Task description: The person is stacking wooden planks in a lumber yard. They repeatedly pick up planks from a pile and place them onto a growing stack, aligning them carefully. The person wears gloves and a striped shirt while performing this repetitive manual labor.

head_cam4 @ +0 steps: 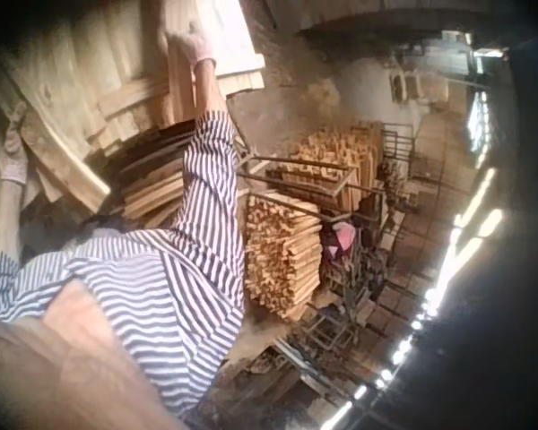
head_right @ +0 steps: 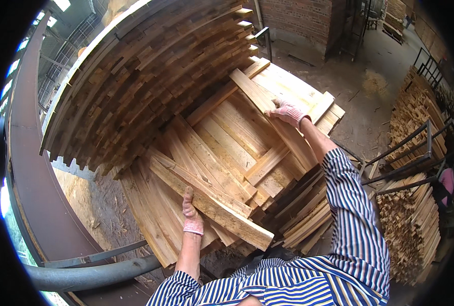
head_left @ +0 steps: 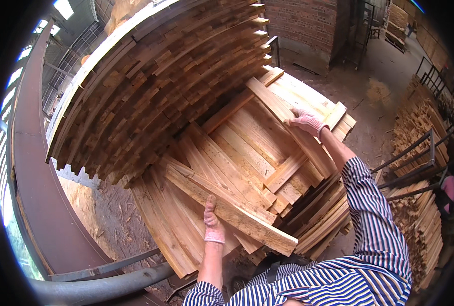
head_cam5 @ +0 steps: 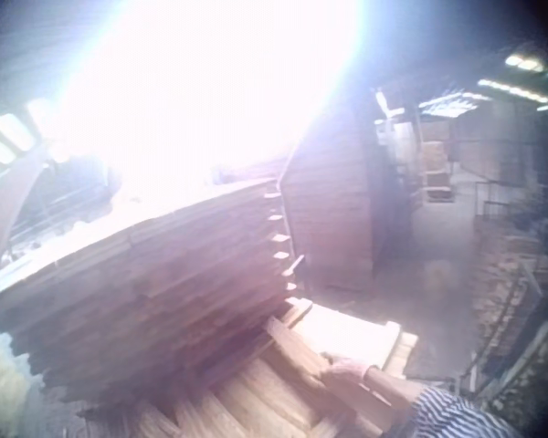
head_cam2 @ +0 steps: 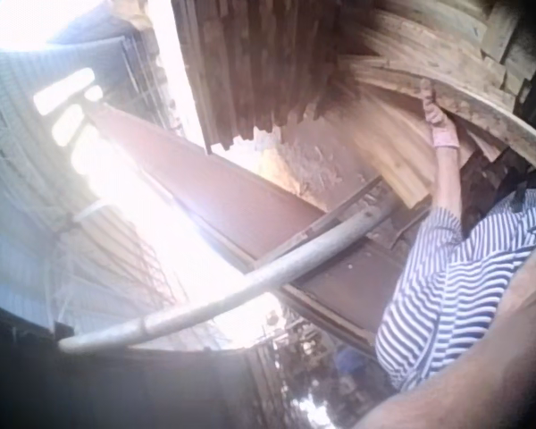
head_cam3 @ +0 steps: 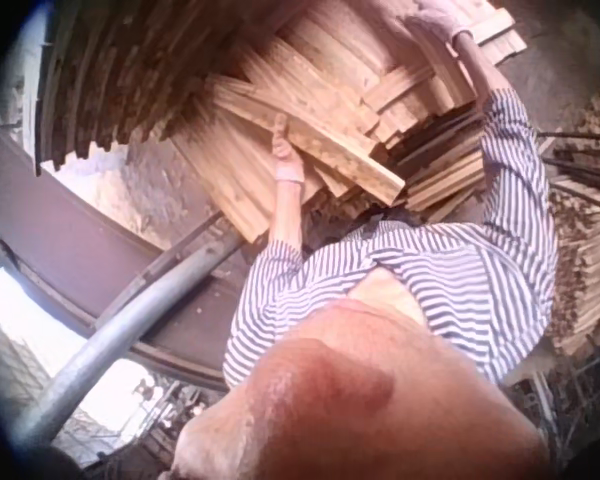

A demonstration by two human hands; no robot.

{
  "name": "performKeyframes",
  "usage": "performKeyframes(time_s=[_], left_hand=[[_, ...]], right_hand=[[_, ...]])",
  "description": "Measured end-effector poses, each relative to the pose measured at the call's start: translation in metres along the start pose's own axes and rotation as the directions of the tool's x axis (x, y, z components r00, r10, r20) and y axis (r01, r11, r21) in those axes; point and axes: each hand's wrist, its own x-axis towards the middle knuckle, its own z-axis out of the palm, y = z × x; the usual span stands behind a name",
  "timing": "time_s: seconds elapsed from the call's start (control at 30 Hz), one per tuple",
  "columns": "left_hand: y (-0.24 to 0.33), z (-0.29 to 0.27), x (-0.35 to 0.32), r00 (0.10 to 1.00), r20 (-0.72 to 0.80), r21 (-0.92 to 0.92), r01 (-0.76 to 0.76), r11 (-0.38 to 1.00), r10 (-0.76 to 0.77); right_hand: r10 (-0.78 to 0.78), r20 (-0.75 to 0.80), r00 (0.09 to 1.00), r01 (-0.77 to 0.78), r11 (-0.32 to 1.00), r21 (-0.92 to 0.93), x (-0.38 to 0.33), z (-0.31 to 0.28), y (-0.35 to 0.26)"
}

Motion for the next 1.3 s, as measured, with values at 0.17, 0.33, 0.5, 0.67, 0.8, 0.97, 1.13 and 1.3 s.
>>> performKeyframes(time_s=[0.17,0.33,0.5,0.67,0.8,0.97,1.13,1.3], left_hand=[[0.043,-0.103,-0.02,0.959,0.226,0.175,-0.211,0.962,0.169],[0.044,-0.152,-0.027,0.823,0.56,-0.747,0.451,0.488,0.096],[0.02,-0.116,-0.017,0.895,0.445,-0.65,0.355,0.672,-0.042],[0.038,-0.07,-0.022,0.996,-0.087,0.023,0.005,1.0,-0.003],[0.053,-0.041,-0.043,0.96,-0.24,0.358,-0.049,0.933,0.143],[0.037,0.032,-0.028,0.947,-0.32,0.135,0.047,0.99,-0.002],[0.039,0.048,-0.026,0.954,-0.279,0.103,0.143,0.984,-0.109],[0.062,0.075,-0.047,0.971,-0.209,0.169,0.151,0.974,-0.115]], right_hand=[[0.047,0.053,0.997,-0.002,0.768,-0.64,-0.019,0.085,-0.081],[-0.172,0.02,0.985,0.116,0.569,-0.814,-0.026,0.111,-0.097],[-0.369,0.133,0.92,0.369,0.697,-0.615,-0.057,0.177,-0.102],[-0.364,0.291,0.885,0.436,0.866,-0.244,-0.071,0.217,-0.126],[-0.388,0.007,0.921,0.249,0.575,-0.779,-0.041,0.168,-0.087],[0.087,0.02,0.996,-0.05,0.729,-0.683,-0.013,0.096,-0.071],[-0.194,0.182,0.964,0.25,0.893,-0.374,-0.061,0.17,-0.09],[-0.175,0.308,0.935,0.315,0.806,-0.501,-0.078,0.19,-0.136]])
